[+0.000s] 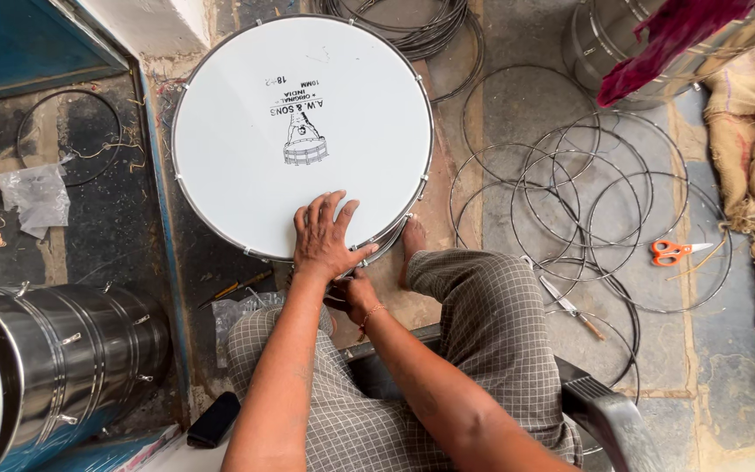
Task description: The person is assembling a drum by tightening the tension rods on the drumhead using a drum key. They systematically rotate the key to secure the head to the metal shell.
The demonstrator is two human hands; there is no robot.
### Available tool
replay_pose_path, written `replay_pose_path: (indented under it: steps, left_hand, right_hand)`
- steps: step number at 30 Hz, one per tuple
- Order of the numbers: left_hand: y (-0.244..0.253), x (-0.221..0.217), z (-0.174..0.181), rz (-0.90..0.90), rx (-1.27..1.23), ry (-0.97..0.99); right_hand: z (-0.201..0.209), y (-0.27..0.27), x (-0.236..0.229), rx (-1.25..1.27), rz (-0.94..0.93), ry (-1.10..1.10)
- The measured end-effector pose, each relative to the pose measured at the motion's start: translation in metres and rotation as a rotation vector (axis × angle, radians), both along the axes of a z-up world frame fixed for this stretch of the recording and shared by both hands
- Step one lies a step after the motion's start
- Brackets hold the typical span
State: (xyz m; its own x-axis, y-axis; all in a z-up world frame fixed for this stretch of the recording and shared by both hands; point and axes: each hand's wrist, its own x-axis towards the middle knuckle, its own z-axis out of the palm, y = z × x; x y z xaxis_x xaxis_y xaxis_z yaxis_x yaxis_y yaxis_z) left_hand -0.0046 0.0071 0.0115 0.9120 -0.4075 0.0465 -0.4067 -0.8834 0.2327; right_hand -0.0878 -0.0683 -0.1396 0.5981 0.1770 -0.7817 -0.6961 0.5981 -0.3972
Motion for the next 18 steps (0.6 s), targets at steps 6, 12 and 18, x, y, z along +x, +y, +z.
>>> replay_pose_path:
  steps: [6,12,18]
  left_hand:
    - [0.0,0.0,0.001,0.003,0.014,0.041]
    - [-0.001,0.0,0.0,0.004,-0.005,0.032]
    - [0.0,0.003,0.005,0.015,0.004,0.049]
  right_hand:
    - [0.036,-0.083,0.033,-0.654,0.852,-0.365]
    - [0.059,-0.111,0.069,-1.462,0.877,-0.563]
    - [0.06,-0.109,0.04,-0.948,0.788,-0.317]
